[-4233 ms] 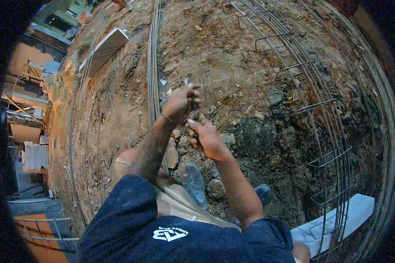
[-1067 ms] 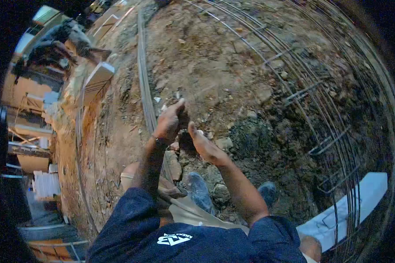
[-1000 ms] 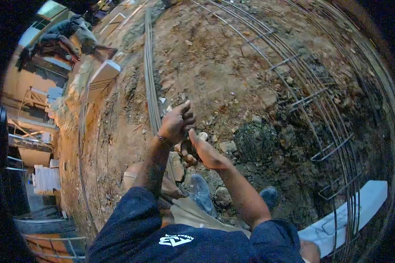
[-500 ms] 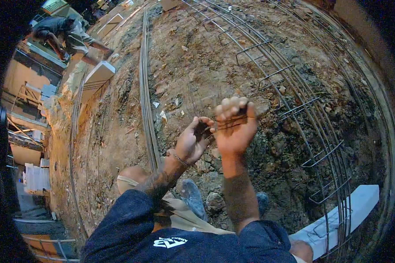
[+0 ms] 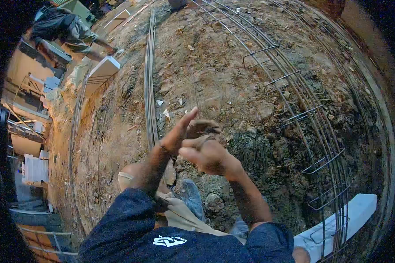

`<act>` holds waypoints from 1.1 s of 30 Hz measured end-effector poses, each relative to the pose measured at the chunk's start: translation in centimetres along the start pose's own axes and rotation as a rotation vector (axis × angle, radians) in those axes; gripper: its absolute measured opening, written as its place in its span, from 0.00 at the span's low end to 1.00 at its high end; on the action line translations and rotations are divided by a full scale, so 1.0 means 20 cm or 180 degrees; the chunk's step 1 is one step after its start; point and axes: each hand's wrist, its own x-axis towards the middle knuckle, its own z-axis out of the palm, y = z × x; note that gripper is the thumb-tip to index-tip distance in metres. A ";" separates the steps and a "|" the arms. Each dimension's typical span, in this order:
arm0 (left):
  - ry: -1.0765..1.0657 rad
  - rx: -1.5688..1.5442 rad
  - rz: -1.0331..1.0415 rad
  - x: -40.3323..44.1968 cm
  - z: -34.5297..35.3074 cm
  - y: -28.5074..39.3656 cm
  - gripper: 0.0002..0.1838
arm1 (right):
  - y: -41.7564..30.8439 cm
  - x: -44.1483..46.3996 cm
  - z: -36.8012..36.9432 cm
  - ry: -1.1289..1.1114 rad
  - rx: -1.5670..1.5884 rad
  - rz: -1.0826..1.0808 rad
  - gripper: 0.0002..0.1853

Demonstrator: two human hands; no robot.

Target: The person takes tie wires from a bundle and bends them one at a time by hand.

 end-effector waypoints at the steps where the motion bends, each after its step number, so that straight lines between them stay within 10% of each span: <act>1: -0.0253 0.0675 -0.0140 -0.05 0.01 0.03 0.30 | 0.00 0.00 0.02 0.0016 0.0012 0.0030 0.15; 5: -0.0395 0.3806 -0.0193 -0.10 -0.02 0.07 0.33 | 0.08 -0.04 0.14 0.0063 -0.0864 -0.0179 0.14; 9: -0.0147 0.3895 -0.1045 -0.07 -0.17 0.01 0.31 | 0.05 -0.04 0.13 -0.0500 -0.0928 0.0239 0.11; 14: -0.0455 0.1178 -0.1154 -0.10 -0.20 -0.17 0.27 | 0.09 -0.08 0.15 -0.0892 -0.0892 0.0290 0.13; 19: -0.0404 0.1365 -0.1904 -0.05 -0.25 -0.33 0.23 | 0.11 -0.20 0.17 -0.1026 -0.0211 0.0570 0.14; 21: -0.0734 0.1052 -0.1080 -0.06 -0.14 -0.45 0.24 | 0.21 -0.37 0.23 -0.0989 -0.0504 -0.0060 0.12; 25: -0.1355 0.1037 -0.1043 -0.05 0.06 -0.51 0.24 | 0.01 -0.51 0.07 -0.1580 -0.0511 0.0845 0.10; 27: -0.1420 0.1106 -0.0976 -0.05 0.12 -0.50 0.23 | -0.02 -0.58 0.03 -0.1549 -0.0985 -0.0198 0.13; 33: -0.1455 0.1063 -0.0933 -0.08 0.13 -0.47 0.24 | -0.26 -0.47 -0.06 -0.1443 -0.1742 0.0036 0.11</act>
